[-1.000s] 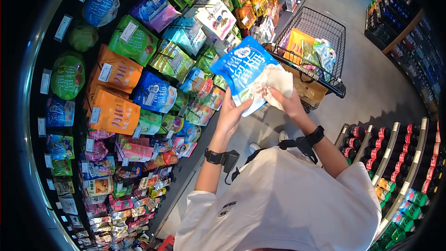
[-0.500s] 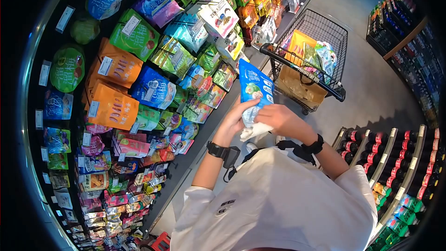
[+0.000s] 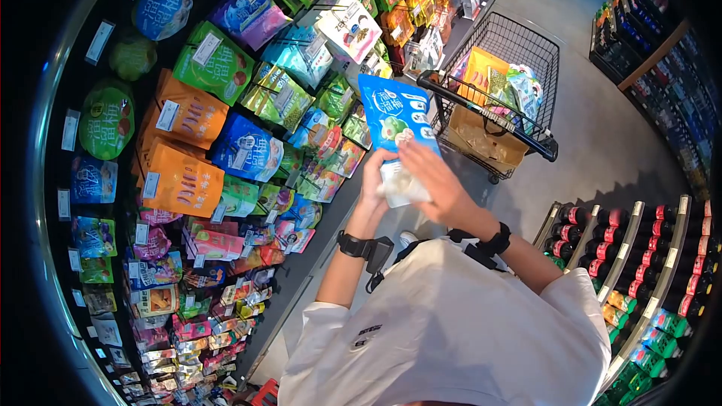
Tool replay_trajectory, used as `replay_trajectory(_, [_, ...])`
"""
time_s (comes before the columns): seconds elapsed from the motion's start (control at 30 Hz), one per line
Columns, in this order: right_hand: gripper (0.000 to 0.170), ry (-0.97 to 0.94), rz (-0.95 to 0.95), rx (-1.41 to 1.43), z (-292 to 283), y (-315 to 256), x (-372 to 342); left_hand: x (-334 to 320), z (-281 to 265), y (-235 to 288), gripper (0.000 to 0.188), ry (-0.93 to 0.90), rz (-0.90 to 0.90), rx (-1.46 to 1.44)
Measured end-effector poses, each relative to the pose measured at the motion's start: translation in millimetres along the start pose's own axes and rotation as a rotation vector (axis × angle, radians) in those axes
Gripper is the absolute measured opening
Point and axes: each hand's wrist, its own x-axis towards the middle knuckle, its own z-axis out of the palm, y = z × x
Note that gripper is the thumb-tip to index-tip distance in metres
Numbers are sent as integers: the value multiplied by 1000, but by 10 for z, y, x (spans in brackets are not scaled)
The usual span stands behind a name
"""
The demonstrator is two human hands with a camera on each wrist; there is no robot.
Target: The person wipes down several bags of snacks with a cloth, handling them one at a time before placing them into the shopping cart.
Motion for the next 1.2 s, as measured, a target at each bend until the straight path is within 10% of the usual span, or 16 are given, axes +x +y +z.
replay_trajectory(0.23, [73,468,405,227,121,569,141,-205,169,-82,41,-85,0,250])
replay_trajectory(0.6, [56,339,63,-20,-194,415,86,-360,319,6,70,-186,56,373])
replay_trajectory(0.77, [60,445,439,269,-330,326,136,-332,278,-24,78,-222,30,376])
replay_trajectory(0.87, [58,242,-25,143,-228,205,100,-100,-61,-181,70,-168,-47,521])
replay_trajectory(1.0, [60,162,-113,-79,-197,240,125,-287,206,-170,52,-44,20,693])
replay_trajectory(1.2, [64,468,190,61,-183,419,223,-306,325,-88,103,-334,35,766])
